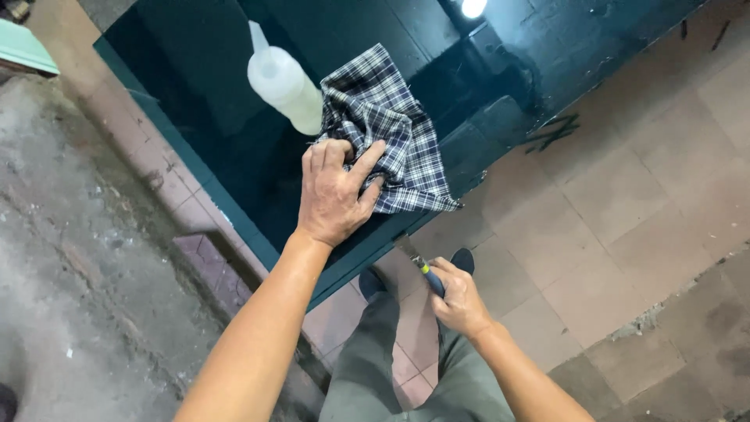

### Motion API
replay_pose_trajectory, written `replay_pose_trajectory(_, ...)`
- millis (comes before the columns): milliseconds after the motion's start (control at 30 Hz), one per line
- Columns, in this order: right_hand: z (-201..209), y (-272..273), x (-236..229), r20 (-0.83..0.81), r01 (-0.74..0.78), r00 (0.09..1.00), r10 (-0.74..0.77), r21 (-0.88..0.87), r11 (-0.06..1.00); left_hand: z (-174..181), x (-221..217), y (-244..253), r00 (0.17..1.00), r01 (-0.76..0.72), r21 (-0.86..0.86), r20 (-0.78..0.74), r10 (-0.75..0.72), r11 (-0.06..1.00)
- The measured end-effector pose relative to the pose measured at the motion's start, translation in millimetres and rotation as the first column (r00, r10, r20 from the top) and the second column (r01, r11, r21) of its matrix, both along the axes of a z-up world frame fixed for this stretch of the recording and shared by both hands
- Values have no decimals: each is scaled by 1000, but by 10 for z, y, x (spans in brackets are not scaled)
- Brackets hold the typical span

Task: The person is cleaning and finishing the edges of a large glass sheet using a scraper, a squeeze bottle with liquid, and a cloth.

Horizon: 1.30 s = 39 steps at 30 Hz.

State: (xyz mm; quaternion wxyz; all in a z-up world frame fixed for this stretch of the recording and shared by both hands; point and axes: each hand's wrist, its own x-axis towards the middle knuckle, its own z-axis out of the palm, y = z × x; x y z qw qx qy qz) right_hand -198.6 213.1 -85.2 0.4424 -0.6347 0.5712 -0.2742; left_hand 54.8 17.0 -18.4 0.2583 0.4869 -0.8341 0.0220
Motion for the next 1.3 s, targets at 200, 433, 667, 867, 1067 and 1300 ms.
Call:
replay_pose_trajectory(200, -215, -20, -4, 52, 2, 999, 2, -95, 996, -12, -18, -12, 1000, 9, 15, -1, -9, 1000)
replay_pose_trajectory(433, -525, 31, -4, 43, 2, 999, 2, -93, 996, -50, 6, 13, 1000, 0, 12, -1, 0, 1000)
replay_pose_trajectory(667, -127, 53, -10, 34, -6, 999, 8, -51, 999, -92, 11, 19, 1000, -6, 24, 5, 6, 1000)
replay_pose_trajectory(867, 376, 166, 13, -16, 6, 1000, -4, 124, 992, -12, 2, 33, 1000, -16, 25, 12, 16, 1000)
replay_pose_trajectory(1067, 561, 117, 50, -134, -63, 986, 100, 256, 965, 132, 6, 56, 997, 13, 77, 75, -19, 997)
replay_pose_trajectory(1300, 1026, 59, 127, -331, 37, 933, 143, 482, 875, 114, 11, 67, 998, 6, 103, 66, -13, 995)
